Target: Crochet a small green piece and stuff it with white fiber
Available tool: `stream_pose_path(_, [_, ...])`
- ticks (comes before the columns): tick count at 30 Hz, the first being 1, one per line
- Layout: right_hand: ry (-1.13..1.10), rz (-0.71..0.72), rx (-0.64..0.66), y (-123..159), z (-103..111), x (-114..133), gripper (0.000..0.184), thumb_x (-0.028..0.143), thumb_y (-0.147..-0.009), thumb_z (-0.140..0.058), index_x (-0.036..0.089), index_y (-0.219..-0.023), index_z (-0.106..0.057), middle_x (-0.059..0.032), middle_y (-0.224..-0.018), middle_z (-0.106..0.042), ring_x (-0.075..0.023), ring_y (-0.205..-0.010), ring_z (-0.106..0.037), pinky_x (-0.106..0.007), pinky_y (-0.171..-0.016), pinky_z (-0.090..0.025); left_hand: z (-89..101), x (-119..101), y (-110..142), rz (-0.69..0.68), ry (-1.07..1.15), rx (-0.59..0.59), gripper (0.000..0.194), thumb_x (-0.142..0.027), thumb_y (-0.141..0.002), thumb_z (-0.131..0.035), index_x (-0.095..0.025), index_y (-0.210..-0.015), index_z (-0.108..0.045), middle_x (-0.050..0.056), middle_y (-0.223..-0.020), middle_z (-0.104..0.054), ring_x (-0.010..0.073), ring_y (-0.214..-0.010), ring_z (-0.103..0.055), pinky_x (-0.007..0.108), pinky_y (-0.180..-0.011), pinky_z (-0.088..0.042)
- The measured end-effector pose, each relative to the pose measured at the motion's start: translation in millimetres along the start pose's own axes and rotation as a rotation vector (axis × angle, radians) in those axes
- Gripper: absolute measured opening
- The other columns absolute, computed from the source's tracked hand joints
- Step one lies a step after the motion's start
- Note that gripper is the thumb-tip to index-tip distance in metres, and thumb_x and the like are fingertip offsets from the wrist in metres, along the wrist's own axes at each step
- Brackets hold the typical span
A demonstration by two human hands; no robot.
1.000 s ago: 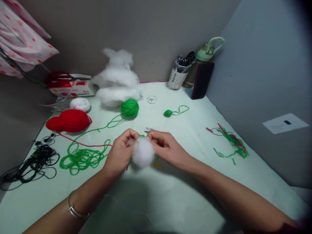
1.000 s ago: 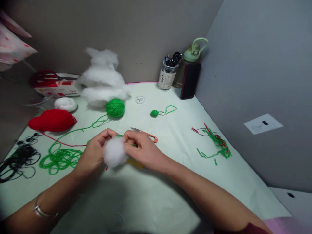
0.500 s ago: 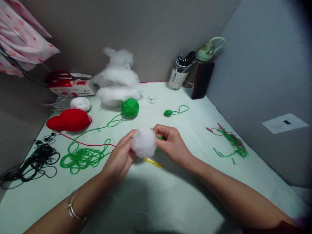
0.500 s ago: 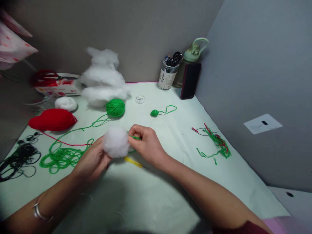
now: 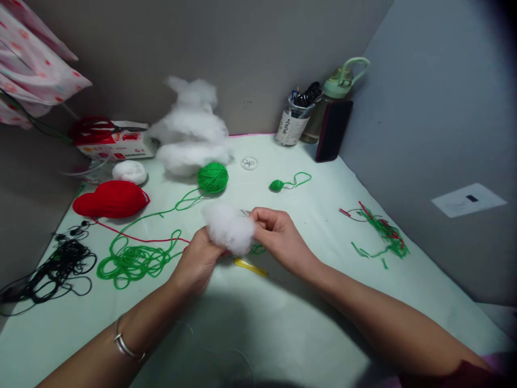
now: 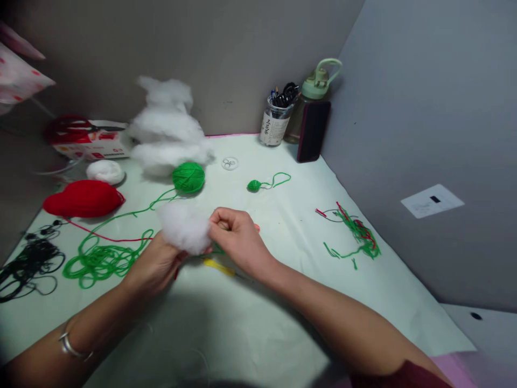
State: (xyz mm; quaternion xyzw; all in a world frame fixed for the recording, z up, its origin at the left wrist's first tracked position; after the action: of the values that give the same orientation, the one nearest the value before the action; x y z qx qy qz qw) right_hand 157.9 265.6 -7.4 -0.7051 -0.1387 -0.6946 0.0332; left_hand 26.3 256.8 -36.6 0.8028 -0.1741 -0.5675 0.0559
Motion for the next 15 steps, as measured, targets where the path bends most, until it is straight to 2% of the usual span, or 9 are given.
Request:
stream_pose_path(5, [0.250, 0.167, 0.009, 8, -8, 8, 0.020, 0.028, -0.087, -0.054, 0.023, -0.069, -0.048, 0.0062, -0.061, -0.041, -0.0108, -0.059, -0.035, -0.027, -0.058, -0.026, 7.9, -5, -2, -0.123, -0.076, -0.032, 0.014, -0.017, -0.071, -0.076, -0.015, -0.084, -0.078, 0.005, -0.083, -0.078, 0.0251, -0.087, -0.069, 0.032, -0.079, -0.055])
stream_pose_path(9, [0.514, 0.271, 0.037, 22, -20, 14, 0.018, 0.027, -0.095, -0.048, 0.023, -0.077, -0.047, 0.0037, -0.066, -0.046, -0.0130, -0.061, -0.038, -0.030, -0.061, -0.026, 12.4, -19, 1, -0.213, -0.241, -0.075, 0.006, -0.018, -0.071, -0.074, -0.017, -0.077, -0.075, 0.002, -0.076, -0.074, 0.0210, -0.076, -0.062, 0.029, -0.074, -0.051])
stream_pose_path(12, [0.543, 0.278, 0.101, 26, -26, 15, 0.015, 0.025, -0.094, -0.050, 0.024, -0.080, -0.047, 0.0054, -0.064, -0.046, -0.0119, -0.057, -0.036, -0.029, -0.060, -0.025, 16.6, -25, 4, -0.222, -0.379, -0.132, 0.005, -0.021, -0.068, -0.073, -0.018, -0.073, -0.072, 0.001, -0.071, -0.072, 0.0203, -0.072, -0.057, 0.029, -0.070, -0.049])
stream_pose_path(15, [0.459, 0.240, 0.075, 20, -21, 14, 0.018, 0.020, -0.088, -0.055, 0.023, -0.073, -0.045, 0.0077, -0.060, -0.039, -0.0102, -0.056, -0.033, -0.027, -0.058, -0.025, 20.6, -23, 3, -0.236, -0.416, -0.180, 0.013, -0.023, -0.067, -0.070, -0.018, -0.078, -0.073, 0.003, -0.077, -0.074, 0.0236, -0.079, -0.063, 0.032, -0.077, -0.052])
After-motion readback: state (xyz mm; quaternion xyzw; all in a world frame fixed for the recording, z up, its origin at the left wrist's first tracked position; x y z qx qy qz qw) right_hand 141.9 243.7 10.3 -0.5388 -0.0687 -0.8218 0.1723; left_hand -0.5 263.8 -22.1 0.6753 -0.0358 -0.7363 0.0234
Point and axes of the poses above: each hand's wrist, its own y-axis away from the middle knuckle, its own z-axis out of the back of the hand, x = y × z, the point moved 7 cm from there along -y, towards the middle knuckle
